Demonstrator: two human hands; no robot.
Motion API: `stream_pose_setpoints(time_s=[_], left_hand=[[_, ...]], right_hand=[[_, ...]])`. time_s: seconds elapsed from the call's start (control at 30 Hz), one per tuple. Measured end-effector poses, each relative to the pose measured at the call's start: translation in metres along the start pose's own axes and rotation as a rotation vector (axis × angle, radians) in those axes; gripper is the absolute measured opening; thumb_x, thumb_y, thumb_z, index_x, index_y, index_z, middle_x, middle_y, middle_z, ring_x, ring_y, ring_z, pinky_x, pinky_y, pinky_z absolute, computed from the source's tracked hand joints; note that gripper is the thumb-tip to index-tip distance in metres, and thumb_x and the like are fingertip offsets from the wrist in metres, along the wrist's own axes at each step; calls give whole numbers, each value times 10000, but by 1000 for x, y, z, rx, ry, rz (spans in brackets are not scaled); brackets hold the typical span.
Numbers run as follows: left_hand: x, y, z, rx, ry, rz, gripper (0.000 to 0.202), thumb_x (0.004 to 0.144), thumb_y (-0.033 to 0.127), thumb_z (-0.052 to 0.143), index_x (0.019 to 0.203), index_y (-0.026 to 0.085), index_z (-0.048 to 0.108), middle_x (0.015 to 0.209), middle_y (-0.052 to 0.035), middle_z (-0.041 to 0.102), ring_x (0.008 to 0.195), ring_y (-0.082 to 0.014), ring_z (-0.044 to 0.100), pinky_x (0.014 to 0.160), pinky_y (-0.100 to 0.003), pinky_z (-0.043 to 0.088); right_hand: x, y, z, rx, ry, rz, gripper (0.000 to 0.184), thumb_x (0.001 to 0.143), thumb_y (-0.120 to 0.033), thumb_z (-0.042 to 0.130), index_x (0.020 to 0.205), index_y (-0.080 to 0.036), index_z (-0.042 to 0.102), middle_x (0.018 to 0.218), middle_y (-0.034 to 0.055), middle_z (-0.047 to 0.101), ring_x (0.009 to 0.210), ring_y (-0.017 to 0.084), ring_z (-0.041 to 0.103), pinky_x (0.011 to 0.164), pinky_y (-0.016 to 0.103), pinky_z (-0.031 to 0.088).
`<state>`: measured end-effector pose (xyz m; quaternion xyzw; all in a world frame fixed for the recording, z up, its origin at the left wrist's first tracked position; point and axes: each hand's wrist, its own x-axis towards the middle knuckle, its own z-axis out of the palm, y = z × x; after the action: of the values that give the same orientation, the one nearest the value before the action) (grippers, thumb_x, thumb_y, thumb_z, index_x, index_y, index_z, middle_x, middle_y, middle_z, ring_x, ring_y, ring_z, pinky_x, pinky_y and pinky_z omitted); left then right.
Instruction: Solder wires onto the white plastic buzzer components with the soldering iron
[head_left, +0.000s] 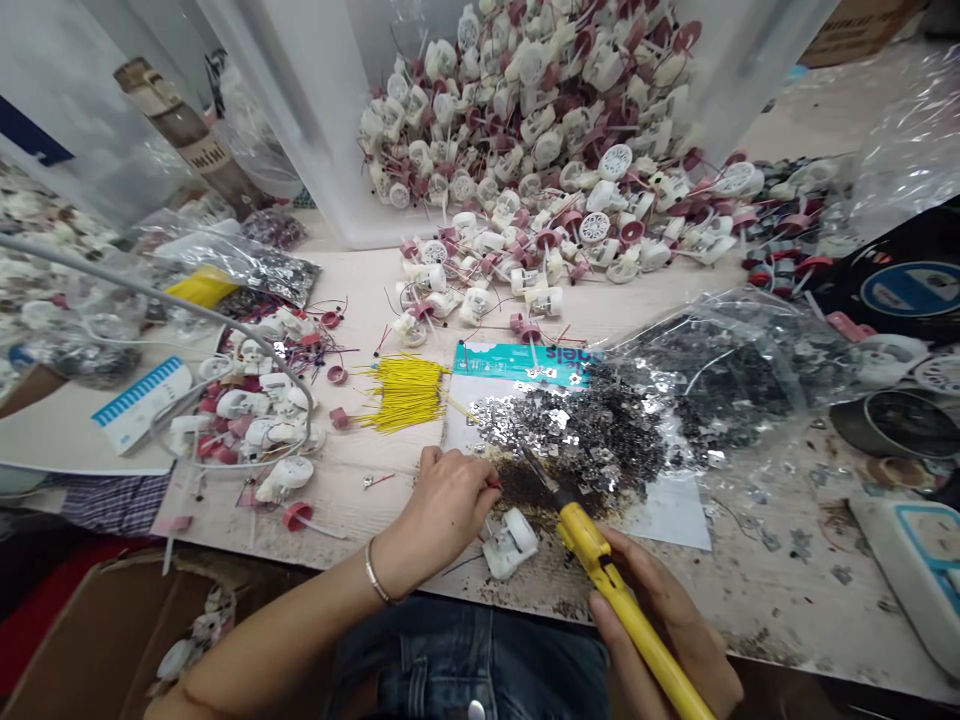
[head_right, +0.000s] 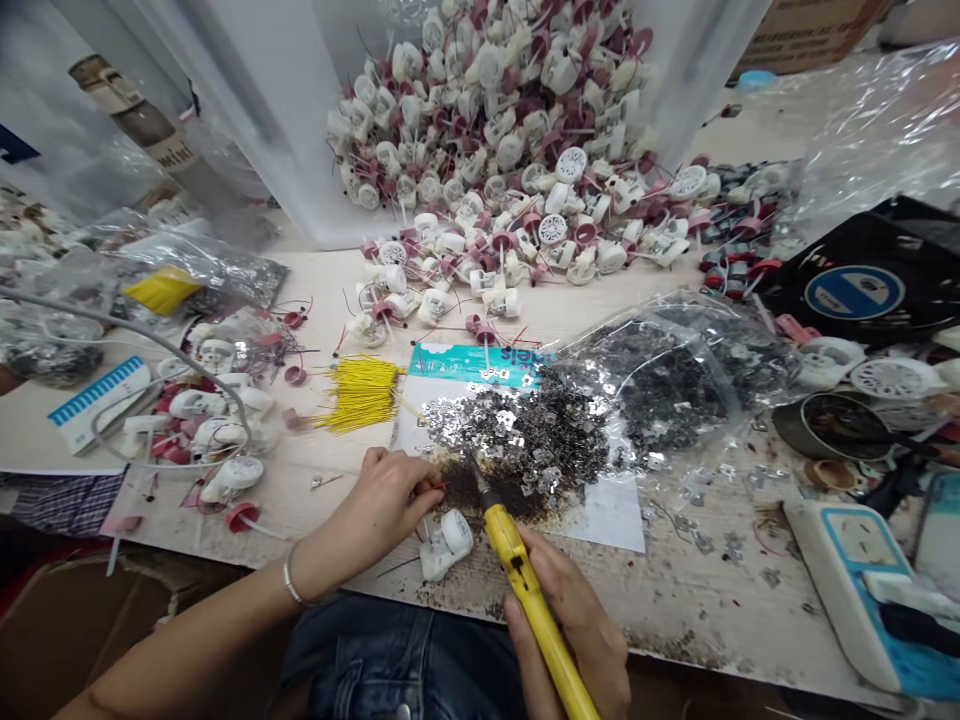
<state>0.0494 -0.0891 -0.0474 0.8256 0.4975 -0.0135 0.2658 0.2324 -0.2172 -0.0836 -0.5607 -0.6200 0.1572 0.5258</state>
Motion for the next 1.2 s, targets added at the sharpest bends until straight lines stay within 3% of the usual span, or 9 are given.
stream_pose_setpoints(time_s=[0.13, 0.23, 0.3, 0.4, 0.5, 0.57, 0.7, 0.93, 1.2], left_hand=[[6, -1, 3, 134, 148, 151, 192, 930, 218, 505, 820, 187, 660, 780, -34, 679, 805, -196, 554, 813, -381, 281], [4, -3, 4, 177, 130, 221, 204, 923, 213, 523, 806, 200, 689, 743, -31, 668, 783, -194, 540, 795, -374, 273], [0, -5, 4, 131, 84, 194, 171, 904, 196, 556, 817, 207, 703, 754, -28, 673, 788, -193, 553, 773, -359, 282], [-3, -6, 2, 31, 53, 113, 146, 894, 185, 568, 846, 210, 704, 798, -20, 687, 807, -184, 583, 772, -346, 301], [0, -5, 3, -20, 78, 36, 146, 903, 218, 549, 853, 198, 684, 816, -19, 694, 815, -181, 600, 787, -350, 313], [4, -3, 3, -1, 85, 0, 163, 902, 226, 539, 817, 187, 672, 808, -26, 694, 814, -191, 604, 783, -358, 315], [8, 1, 2, 55, 56, -23, 176, 885, 209, 539, 757, 177, 655, 784, -42, 691, 812, -212, 607, 778, -373, 315], [11, 7, -5, 87, 2, -54, 204, 871, 194, 513, 721, 168, 650, 775, -65, 694, 808, -239, 610, 779, -401, 321], [11, 9, -6, 98, -3, -59, 231, 871, 191, 492, 704, 170, 651, 756, -65, 689, 787, -237, 609, 769, -402, 321]], right_hand=[[4, 3, -1, -16, 13, -32, 553, 751, -21, 595, 1275, -181, 530, 1233, 88, 609, 1103, 218, 622, 877, 333, 573], [5, 2, -6, -43, -82, -73, 435, 759, -32, 591, 1171, -171, 606, 1250, 105, 594, 1104, 222, 621, 877, 311, 565], [4, -2, -9, -8, -90, -26, 471, 769, -38, 586, 1219, -178, 575, 1228, 98, 612, 1093, 216, 629, 888, 313, 559], [3, -11, -10, 63, 13, 125, 485, 797, -83, 582, 1266, -196, 535, 1146, 67, 657, 1050, 206, 649, 888, 320, 558], [6, -15, -10, 39, 7, 179, 267, 805, -142, 589, 1059, -203, 643, 1104, 61, 674, 1011, 211, 663, 845, 300, 574], [8, -12, -12, 8, -36, 138, 219, 794, -153, 600, 999, -207, 652, 1105, 68, 678, 996, 219, 672, 826, 298, 585], [10, -5, -17, -35, -177, -8, 338, 798, -142, 579, 1130, -185, 625, 1134, 89, 672, 1014, 230, 671, 823, 301, 589], [10, -1, -23, -96, -247, -148, 413, 775, -85, 576, 1182, -149, 600, 1158, 103, 655, 1040, 211, 657, 846, 288, 579], [12, -3, -25, -108, -267, -137, 411, 787, -57, 556, 1181, -161, 604, 1160, 95, 651, 1044, 203, 653, 866, 288, 573]])
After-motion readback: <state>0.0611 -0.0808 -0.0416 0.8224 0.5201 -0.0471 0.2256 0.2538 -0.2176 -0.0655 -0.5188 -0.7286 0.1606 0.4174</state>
